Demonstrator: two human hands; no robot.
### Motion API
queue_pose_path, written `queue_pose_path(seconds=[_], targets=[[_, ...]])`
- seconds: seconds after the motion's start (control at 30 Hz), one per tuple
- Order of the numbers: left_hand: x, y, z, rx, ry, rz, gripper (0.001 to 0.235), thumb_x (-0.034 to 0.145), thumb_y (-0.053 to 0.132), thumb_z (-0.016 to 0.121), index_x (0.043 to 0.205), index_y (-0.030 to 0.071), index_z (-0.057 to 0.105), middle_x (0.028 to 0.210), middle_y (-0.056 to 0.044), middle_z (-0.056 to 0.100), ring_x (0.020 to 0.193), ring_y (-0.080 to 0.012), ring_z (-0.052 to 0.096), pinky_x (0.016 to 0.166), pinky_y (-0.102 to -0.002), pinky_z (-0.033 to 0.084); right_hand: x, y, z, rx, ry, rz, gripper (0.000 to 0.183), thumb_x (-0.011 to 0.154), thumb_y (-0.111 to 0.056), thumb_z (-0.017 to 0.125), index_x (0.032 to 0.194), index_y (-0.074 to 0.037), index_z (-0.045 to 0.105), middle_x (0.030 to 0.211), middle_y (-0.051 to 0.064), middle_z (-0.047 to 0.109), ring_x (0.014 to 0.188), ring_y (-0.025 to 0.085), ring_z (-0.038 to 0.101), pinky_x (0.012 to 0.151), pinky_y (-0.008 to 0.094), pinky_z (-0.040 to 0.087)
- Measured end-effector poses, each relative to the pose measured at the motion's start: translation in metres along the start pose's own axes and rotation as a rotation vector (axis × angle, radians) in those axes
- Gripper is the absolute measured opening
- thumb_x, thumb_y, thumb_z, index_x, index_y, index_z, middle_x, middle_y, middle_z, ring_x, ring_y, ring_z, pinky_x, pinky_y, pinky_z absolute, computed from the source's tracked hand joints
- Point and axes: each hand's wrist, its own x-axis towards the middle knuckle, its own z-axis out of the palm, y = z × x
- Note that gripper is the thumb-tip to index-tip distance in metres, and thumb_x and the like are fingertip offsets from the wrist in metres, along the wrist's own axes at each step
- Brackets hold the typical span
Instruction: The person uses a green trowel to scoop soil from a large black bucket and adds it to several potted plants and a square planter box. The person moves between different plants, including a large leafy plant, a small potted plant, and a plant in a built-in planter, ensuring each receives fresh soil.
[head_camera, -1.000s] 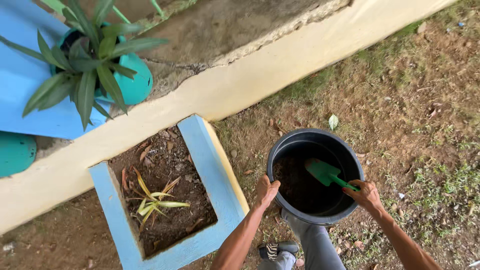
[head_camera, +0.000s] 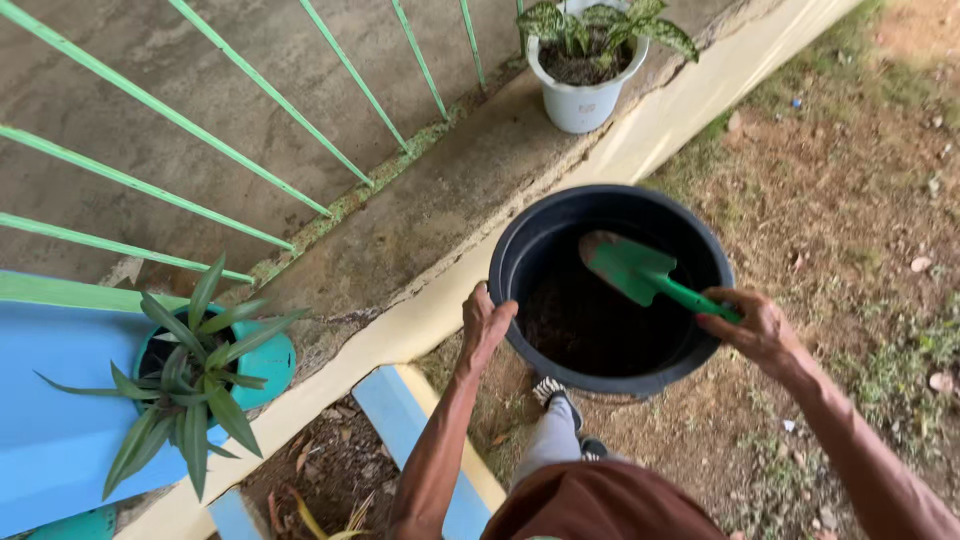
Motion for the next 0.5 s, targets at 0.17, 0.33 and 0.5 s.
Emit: queue_pose_path(seconds=[0.17,0.33,0.5], targets=[[0.04,0.032,0.001,-0.071,-0.081,-0.021,0.045,0.071,0.012,0.065,0.107,-0.014,0.056,0.068,-0.018,0.065,0.052,-0.0233,0.061,0.046,-0.038,0.049,0.055,-0.008,-0.012,-0.097,0.026,0.213,0.052,0.086,-0.034,0.078,0.134,-0.014,0.069,0.092,0.017,0.076,0.068,0.024,0.071,0.058,0.039,0.06],[0.092,0.057,0.052,-0.183,-0.169,0.001,0.057,0.07,0.007,0.06,0.119,-0.019,0.044,0.062,-0.01,0.059,0.043,-0.018,0.054,0.032,-0.032,0.041,0.078,0.022,-0.048,-0.074,0.113,0.315,0.048,0.086,-0.033,0.078,0.132,-0.019,0.07,0.096,0.015,0.075,0.07,0.022,0.07,0.06,0.04,0.061],[0.136,0.112,0.119,-0.233,-0.225,0.027,0.053,0.073,0.009,0.061,0.116,-0.018,0.048,0.062,-0.008,0.056,0.044,-0.0169,0.05,0.032,-0.03,0.037,0.105,0.055,-0.121,-0.053,0.216,0.445,0.048,0.089,-0.032,0.079,0.134,-0.018,0.073,0.095,0.017,0.075,0.069,0.027,0.067,0.057,0.044,0.06]])
